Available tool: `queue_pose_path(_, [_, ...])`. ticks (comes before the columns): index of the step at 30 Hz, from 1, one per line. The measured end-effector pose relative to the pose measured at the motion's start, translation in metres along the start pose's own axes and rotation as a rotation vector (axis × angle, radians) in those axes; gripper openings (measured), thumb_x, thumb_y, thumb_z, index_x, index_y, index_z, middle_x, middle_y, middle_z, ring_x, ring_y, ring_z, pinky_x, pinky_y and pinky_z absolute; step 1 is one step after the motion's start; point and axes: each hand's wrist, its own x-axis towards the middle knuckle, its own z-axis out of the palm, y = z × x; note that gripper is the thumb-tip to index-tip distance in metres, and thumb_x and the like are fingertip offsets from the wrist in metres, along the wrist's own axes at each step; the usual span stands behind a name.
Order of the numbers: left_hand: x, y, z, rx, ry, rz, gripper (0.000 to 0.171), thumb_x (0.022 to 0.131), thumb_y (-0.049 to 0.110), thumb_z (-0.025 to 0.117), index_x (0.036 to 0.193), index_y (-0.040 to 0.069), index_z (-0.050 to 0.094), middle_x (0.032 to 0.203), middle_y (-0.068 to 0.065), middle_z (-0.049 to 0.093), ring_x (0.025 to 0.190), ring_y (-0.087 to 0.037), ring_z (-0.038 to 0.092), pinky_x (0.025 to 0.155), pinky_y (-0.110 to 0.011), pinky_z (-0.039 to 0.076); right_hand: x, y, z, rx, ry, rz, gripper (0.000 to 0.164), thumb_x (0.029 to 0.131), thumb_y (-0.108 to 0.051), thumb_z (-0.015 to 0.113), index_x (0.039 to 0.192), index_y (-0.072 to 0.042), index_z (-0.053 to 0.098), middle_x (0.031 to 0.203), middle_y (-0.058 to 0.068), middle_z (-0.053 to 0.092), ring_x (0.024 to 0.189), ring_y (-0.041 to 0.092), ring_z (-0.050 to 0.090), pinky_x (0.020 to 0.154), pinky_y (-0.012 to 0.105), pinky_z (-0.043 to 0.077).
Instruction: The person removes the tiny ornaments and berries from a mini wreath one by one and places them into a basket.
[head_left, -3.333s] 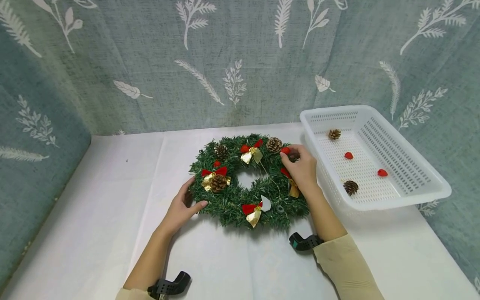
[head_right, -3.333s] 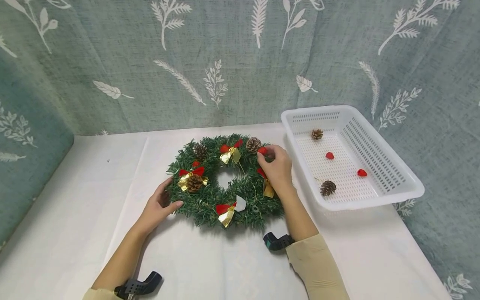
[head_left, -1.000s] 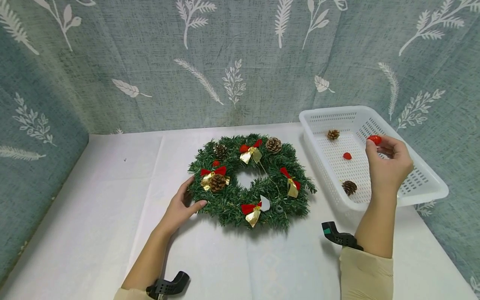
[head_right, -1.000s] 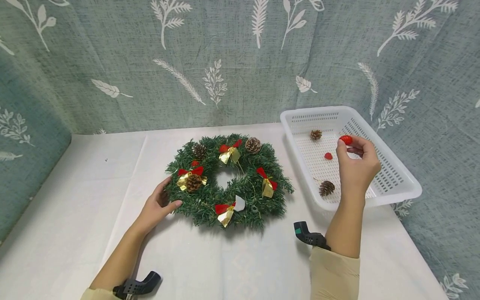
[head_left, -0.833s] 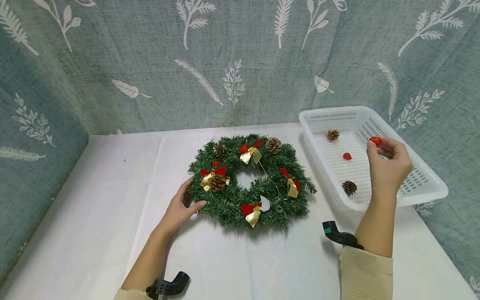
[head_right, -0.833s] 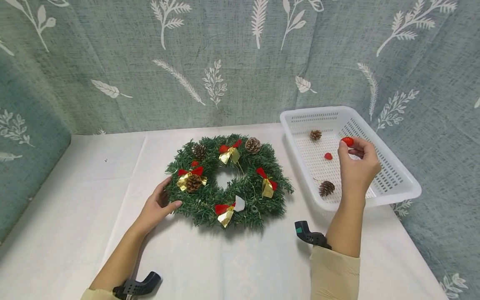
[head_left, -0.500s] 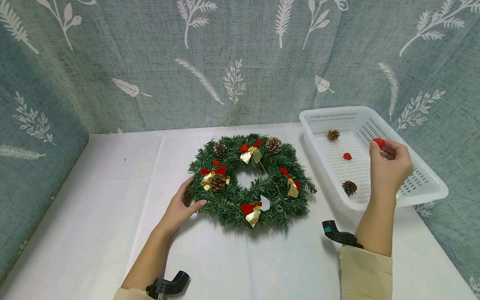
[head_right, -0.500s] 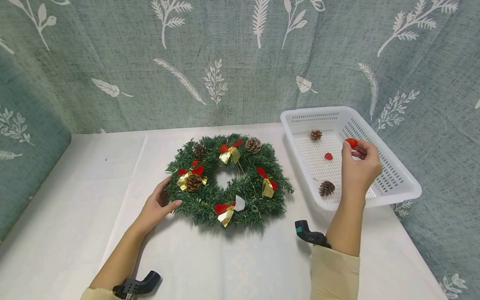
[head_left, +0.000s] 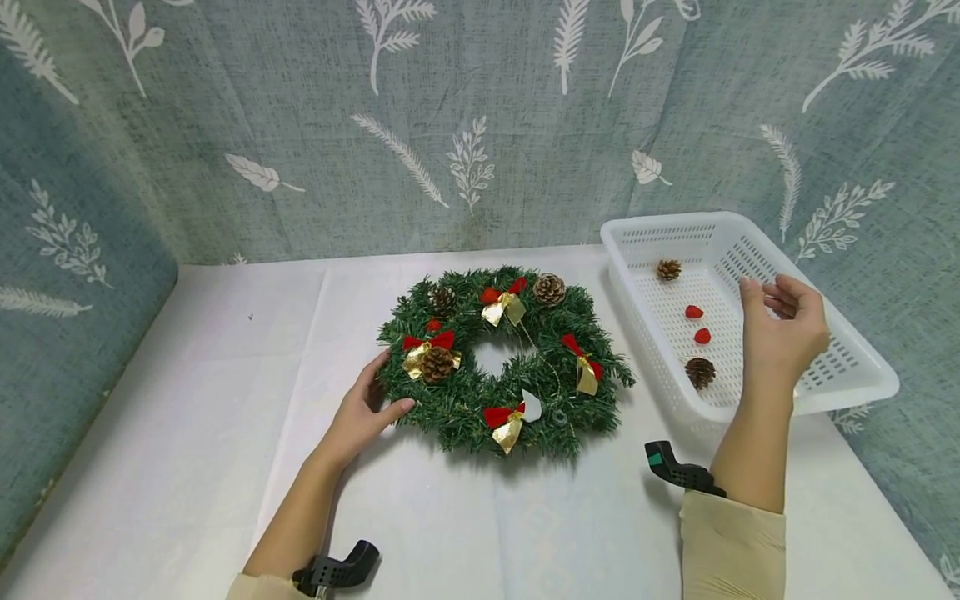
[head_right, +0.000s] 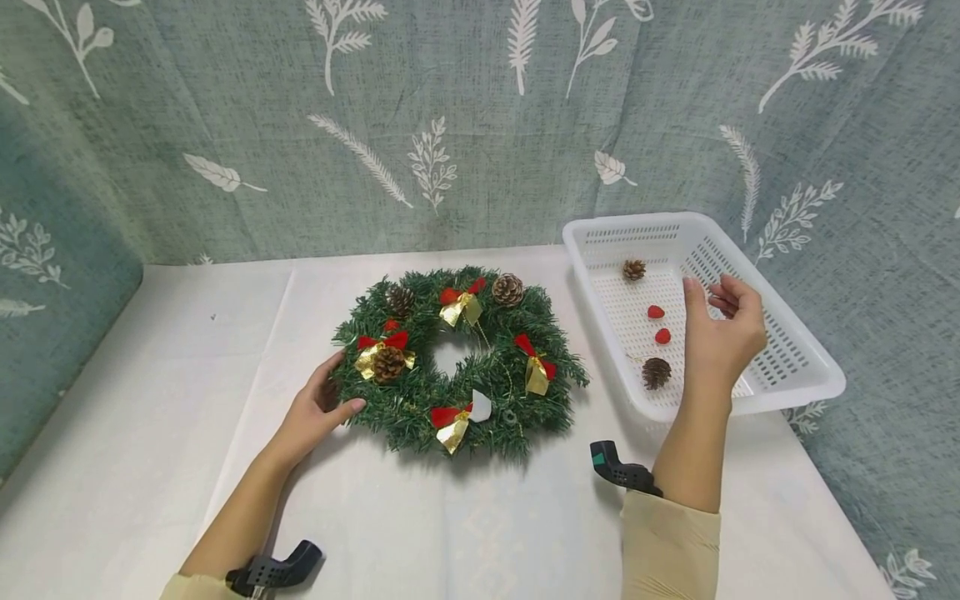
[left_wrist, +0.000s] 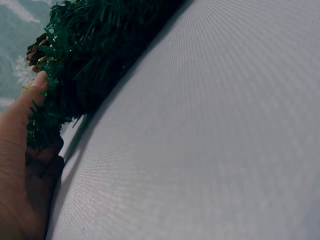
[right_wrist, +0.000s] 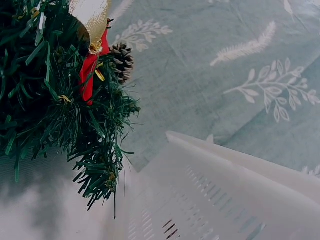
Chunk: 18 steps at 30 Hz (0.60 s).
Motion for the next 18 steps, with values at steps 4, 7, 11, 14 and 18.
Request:
queue_pose_path(4, [-0.001, 0.0, 0.0, 0.009, 0.003, -0.004, 0.082, 0.09, 0.021, 0.067, 0.153, 0.021, 0.015, 0.158, -0.01, 0.011, 0.143, -0.038, 0.015, 0.115, -0.054, 0.019, 0.0, 0.0, 0.001, -0.017, -0.01, 0.003, 0.047, 0.082, -0.038, 0.072, 0.121, -0.014, 0.061, 0.095, -0.019, 0.054, 0.089, -0.005, 0.05, 0.083, 0.017, 0.045])
queue_pose_path(7, [0.0, 0.0, -0.001, 0.007, 0.005, -0.004, 0.082, 0.09, 0.02, 0.067, 0.153, 0.02, 0.015, 0.158, -0.011, 0.011, 0.142, -0.039, 0.016, 0.115, -0.054, 0.018, -0.002, -0.001, 0.002, -0.023, -0.017, -0.03, 0.048, 0.082, -0.038, 0.073, 0.122, -0.013, 0.061, 0.095, -0.019, 0.054, 0.09, -0.005, 0.05, 0.083, 0.016, 0.044])
queue_pose_path(11, [0.0, -0.001, -0.001, 0.003, 0.004, -0.004, 0.081, 0.09, 0.02, 0.066, 0.153, 0.02, 0.015, 0.158, -0.011, 0.011, 0.143, -0.038, 0.016, 0.115, -0.054, 0.018, -0.006, -0.006, 0.003, -0.014, -0.022, -0.112, 0.047, 0.081, -0.035, 0.074, 0.119, -0.01, 0.062, 0.095, -0.018, 0.056, 0.087, -0.005, 0.051, 0.083, 0.016, 0.043])
queue_pose_path(14, [0.001, -0.001, 0.0, 0.006, 0.004, -0.005, 0.081, 0.09, 0.02, 0.066, 0.153, 0.02, 0.015, 0.158, -0.011, 0.011, 0.143, -0.038, 0.016, 0.115, -0.054, 0.018, -0.01, -0.01, 0.005, -0.002, -0.037, -0.163, 0.045, 0.081, -0.032, 0.075, 0.116, -0.008, 0.064, 0.094, -0.017, 0.057, 0.086, -0.006, 0.051, 0.084, 0.015, 0.043])
queue_pose_path(18, [0.0, 0.0, 0.0, 0.003, 0.003, -0.008, 0.081, 0.09, 0.02, 0.067, 0.153, 0.02, 0.016, 0.158, -0.011, 0.011, 0.143, -0.038, 0.016, 0.115, -0.054, 0.018, -0.014, -0.013, 0.008, 0.015, -0.077, -0.203, 0.046, 0.081, -0.032, 0.076, 0.117, -0.006, 0.063, 0.096, -0.015, 0.059, 0.087, -0.005, 0.051, 0.085, 0.015, 0.042])
